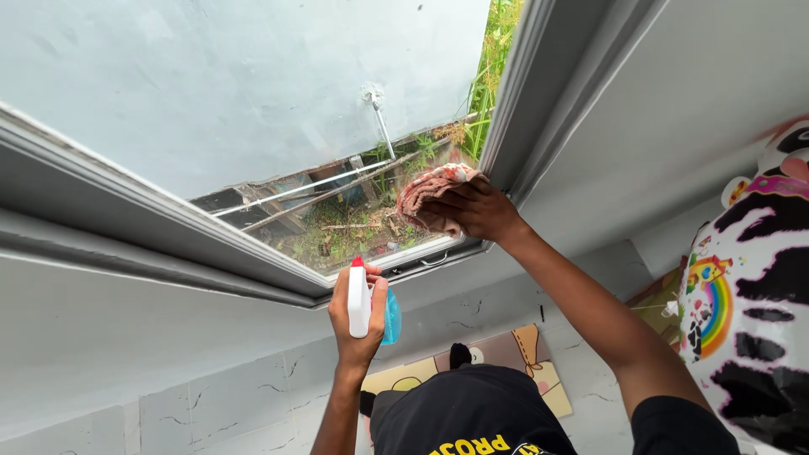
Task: Cleaning a window glass using a spray cleaner and a cloth.
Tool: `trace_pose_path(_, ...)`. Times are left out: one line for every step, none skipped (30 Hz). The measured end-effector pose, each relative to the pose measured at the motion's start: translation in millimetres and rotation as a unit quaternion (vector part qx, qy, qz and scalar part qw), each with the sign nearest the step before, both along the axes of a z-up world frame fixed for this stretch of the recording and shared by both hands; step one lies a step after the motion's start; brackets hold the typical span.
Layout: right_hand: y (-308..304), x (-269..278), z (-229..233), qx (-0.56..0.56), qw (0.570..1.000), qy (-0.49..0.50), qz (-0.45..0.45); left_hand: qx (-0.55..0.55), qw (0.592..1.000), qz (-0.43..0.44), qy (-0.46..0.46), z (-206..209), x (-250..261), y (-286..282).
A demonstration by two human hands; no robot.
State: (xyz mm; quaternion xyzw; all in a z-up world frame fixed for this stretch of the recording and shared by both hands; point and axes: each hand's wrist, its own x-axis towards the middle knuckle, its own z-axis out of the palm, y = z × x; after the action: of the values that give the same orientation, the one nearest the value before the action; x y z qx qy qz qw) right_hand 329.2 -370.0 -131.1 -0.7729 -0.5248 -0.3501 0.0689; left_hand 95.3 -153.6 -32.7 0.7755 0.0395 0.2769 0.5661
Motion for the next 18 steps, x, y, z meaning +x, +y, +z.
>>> trace_pose_path(-3, -2, 4, -0.003, 1.000, -0.001, -0.005, -0.009, 1.000, -0.002, 0.000, 0, 3, -4)
trace_pose_path(-5, -3, 9, -0.006, 1.000, -0.002, -0.009, -0.018, 1.000, -0.002, -0.001, -1, 5, -8)
trace_pose_path(-6, -3, 7, -0.005, 1.000, -0.004, -0.006, -0.017, 1.000, 0.000, -0.003, -3, 7, -12)
trace_pose_path(-7, -3, 5, -0.008, 1.000, 0.004, -0.011, -0.022, 1.000, 0.007, 0.015, -5, 9, -14)
trace_pose_path(-7, -3, 3, -0.010, 1.000, 0.011, -0.015, -0.026, 0.999, 0.013, 0.033, -7, 11, -16)
trace_pose_path(-4, -3, -1, -0.010, 1.000, 0.010, -0.010, -0.025, 0.999, 0.018, 0.032, -6, 12, -19)
trace_pose_path(-1, -3, -4, 0.012, 0.999, 0.036, -0.006, -0.021, 0.999, 0.021, 0.035, -5, 13, -20)
trace_pose_path(1, -5, -9, 0.034, 0.997, 0.063, -0.001, -0.017, 0.999, 0.025, 0.040, -4, 13, -22)
trace_pose_path(5, -4, -18, 0.033, 0.997, 0.064, 0.003, -0.017, 0.999, 0.030, 0.039, -7, 12, -22)
trace_pose_path(9, -5, -28, 0.047, 0.996, 0.079, -0.009, -0.007, 0.999, 0.035, 0.026, -10, 10, -21)
trace_pose_path(14, -6, -37, 0.061, 0.993, 0.095, -0.021, 0.004, 0.999, 0.041, 0.013, -12, 9, -20)
trace_pose_path(24, -11, -29, 0.061, 0.994, 0.095, -0.014, 0.004, 0.999, 0.048, 0.013, -12, 6, -19)
trace_pose_path(34, -17, -20, 0.109, 0.991, 0.079, -0.018, -0.003, 0.998, 0.056, 0.018, -12, 4, -18)
trace_pose_path(45, -24, -12, 0.155, 0.986, 0.064, -0.021, -0.011, 0.997, 0.066, 0.024, -12, 1, -16)
trace_pose_path(51, -23, -32, 0.155, 0.986, 0.066, -0.014, -0.011, 0.997, 0.073, 0.025, -12, -1, -14)
trace_pose_path(58, -23, -53, 0.128, 0.983, 0.124, -0.052, -0.009, 0.997, 0.079, 0.018, -12, -3, -11)
trace_pose_path(64, -23, -74, 0.099, 0.974, 0.180, -0.091, -0.006, 0.996, 0.085, 0.010, -12, -5, -9)
trace_pose_path(73, -27, -84, 0.096, 0.975, 0.183, -0.083, -0.007, 0.996, 0.093, 0.012, -12, -8, -7)
